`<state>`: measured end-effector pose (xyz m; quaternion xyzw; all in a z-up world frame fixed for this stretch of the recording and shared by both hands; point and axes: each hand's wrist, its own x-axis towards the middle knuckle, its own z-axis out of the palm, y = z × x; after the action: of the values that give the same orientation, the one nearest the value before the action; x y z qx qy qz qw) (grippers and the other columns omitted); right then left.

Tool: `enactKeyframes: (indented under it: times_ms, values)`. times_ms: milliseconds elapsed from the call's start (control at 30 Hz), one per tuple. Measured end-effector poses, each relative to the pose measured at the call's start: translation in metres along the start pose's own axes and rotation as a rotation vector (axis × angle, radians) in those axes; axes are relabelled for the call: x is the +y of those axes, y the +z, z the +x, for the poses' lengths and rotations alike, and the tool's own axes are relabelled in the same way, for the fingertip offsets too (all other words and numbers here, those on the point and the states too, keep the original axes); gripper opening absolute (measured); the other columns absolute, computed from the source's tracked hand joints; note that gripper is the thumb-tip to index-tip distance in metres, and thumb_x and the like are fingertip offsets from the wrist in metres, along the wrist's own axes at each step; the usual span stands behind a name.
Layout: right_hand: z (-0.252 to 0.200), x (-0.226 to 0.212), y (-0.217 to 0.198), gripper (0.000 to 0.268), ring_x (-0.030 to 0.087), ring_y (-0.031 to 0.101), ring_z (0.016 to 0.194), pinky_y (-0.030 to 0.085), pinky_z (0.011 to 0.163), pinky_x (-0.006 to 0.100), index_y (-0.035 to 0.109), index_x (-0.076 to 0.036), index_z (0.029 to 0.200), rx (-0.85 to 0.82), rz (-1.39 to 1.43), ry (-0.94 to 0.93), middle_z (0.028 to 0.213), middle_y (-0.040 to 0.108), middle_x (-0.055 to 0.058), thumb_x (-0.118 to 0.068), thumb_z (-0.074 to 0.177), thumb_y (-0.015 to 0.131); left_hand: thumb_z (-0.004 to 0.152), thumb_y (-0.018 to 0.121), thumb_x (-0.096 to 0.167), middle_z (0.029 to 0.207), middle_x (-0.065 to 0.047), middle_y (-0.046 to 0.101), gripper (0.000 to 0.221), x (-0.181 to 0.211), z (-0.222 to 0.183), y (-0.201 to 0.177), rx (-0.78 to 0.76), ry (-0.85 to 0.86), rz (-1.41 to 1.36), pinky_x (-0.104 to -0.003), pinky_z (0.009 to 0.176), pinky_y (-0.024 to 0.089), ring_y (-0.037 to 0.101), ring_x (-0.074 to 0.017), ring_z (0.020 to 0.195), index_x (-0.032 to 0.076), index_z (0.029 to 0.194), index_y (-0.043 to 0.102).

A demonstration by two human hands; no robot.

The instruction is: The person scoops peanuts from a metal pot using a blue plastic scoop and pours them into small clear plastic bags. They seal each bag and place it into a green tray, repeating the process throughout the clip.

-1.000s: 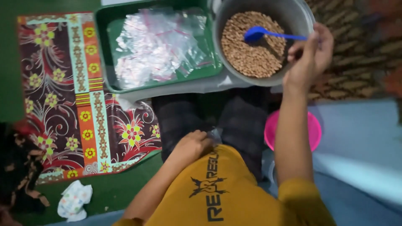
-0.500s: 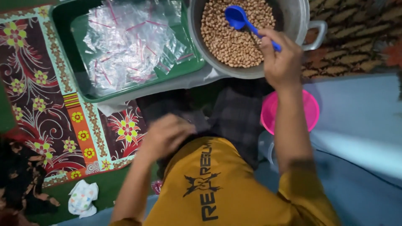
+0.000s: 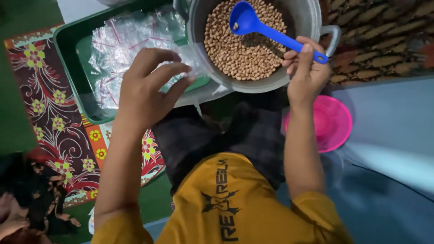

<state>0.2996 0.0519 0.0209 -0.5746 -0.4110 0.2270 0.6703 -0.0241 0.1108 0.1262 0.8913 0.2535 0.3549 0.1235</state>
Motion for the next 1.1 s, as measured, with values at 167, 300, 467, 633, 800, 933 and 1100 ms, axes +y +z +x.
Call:
enactKeyframes:
  times_ms: [167, 300, 467, 633, 800, 933, 1100]
  values:
    - [-0.003, -0.014, 0.0, 0.03, 0.016, 0.068, 0.068, 0.053, 0.064, 0.027, 0.067, 0.001, 0.12, -0.104, -0.251, -0.145, 0.082, 0.071, 0.011, -0.022, 0.113, 0.049, 0.102, 0.085, 0.003, 0.107, -0.017, 0.064, 0.019, -0.014, 0.01, 0.029, -0.033, 0.05, 0.062, -0.045, 0.076, 0.05, 0.06, -0.0367, 0.093, 0.003, 0.108, 0.068]
    - [-0.01, -0.025, 0.003, 0.026, 0.021, 0.077, 0.072, 0.057, 0.069, 0.031, 0.067, -0.001, 0.121, -0.275, -0.462, -0.29, 0.089, 0.077, 0.011, -0.017, 0.114, 0.048, 0.101, 0.085, 0.003, 0.108, -0.016, 0.064, 0.017, -0.019, 0.01, 0.042, -0.049, 0.029, 0.04, -0.045, 0.073, 0.049, 0.06, -0.0357, 0.091, 0.003, 0.109, 0.07]
    - [-0.02, -0.024, 0.0, 0.026, 0.017, 0.073, 0.071, 0.058, 0.066, 0.029, 0.068, 0.003, 0.121, -0.229, -0.361, -0.22, 0.087, 0.075, 0.012, -0.014, 0.113, 0.049, 0.099, 0.087, 0.007, 0.108, -0.015, 0.063, 0.019, -0.028, 0.019, 0.053, -0.079, 0.041, 0.072, -0.045, 0.069, 0.05, 0.061, -0.0361, 0.093, 0.004, 0.11, 0.071]
    - [-0.024, -0.023, -0.002, 0.026, 0.017, 0.071, 0.069, 0.061, 0.071, 0.031, 0.067, 0.004, 0.119, -0.169, -0.248, -0.119, 0.084, 0.074, 0.014, -0.015, 0.112, 0.05, 0.098, 0.089, 0.006, 0.106, -0.015, 0.065, 0.017, -0.03, 0.022, 0.058, -0.104, 0.052, 0.092, -0.044, 0.066, 0.05, 0.062, -0.0364, 0.09, 0.004, 0.105, 0.073]
    - [-0.027, -0.023, -0.011, 0.028, 0.022, 0.07, 0.072, 0.058, 0.068, 0.03, 0.063, 0.01, 0.12, -0.09, -0.184, -0.154, 0.085, 0.071, 0.017, -0.013, 0.113, 0.048, 0.095, 0.088, 0.002, 0.108, -0.014, 0.067, 0.017, -0.028, 0.017, 0.061, -0.13, 0.025, 0.106, -0.044, 0.069, 0.052, 0.062, -0.0354, 0.092, 0.002, 0.104, 0.073]
    - [-0.027, -0.021, -0.017, 0.028, 0.023, 0.071, 0.071, 0.06, 0.07, 0.033, 0.064, 0.01, 0.12, -0.074, -0.185, -0.196, 0.088, 0.072, 0.019, -0.013, 0.113, 0.049, 0.096, 0.087, 0.002, 0.105, -0.016, 0.064, 0.018, -0.026, 0.022, 0.065, -0.128, 0.038, 0.063, -0.046, 0.072, 0.051, 0.062, -0.0374, 0.091, 0.002, 0.104, 0.07]
    - [-0.03, -0.022, -0.025, 0.029, 0.024, 0.071, 0.074, 0.063, 0.073, 0.035, 0.063, 0.009, 0.122, -0.042, -0.204, -0.2, 0.09, 0.072, 0.02, -0.015, 0.113, 0.049, 0.101, 0.081, 0.001, 0.104, -0.015, 0.067, 0.008, -0.027, 0.03, 0.077, -0.1, 0.046, 0.051, -0.043, 0.072, 0.05, 0.06, -0.035, 0.09, 0.0, 0.099, 0.073]
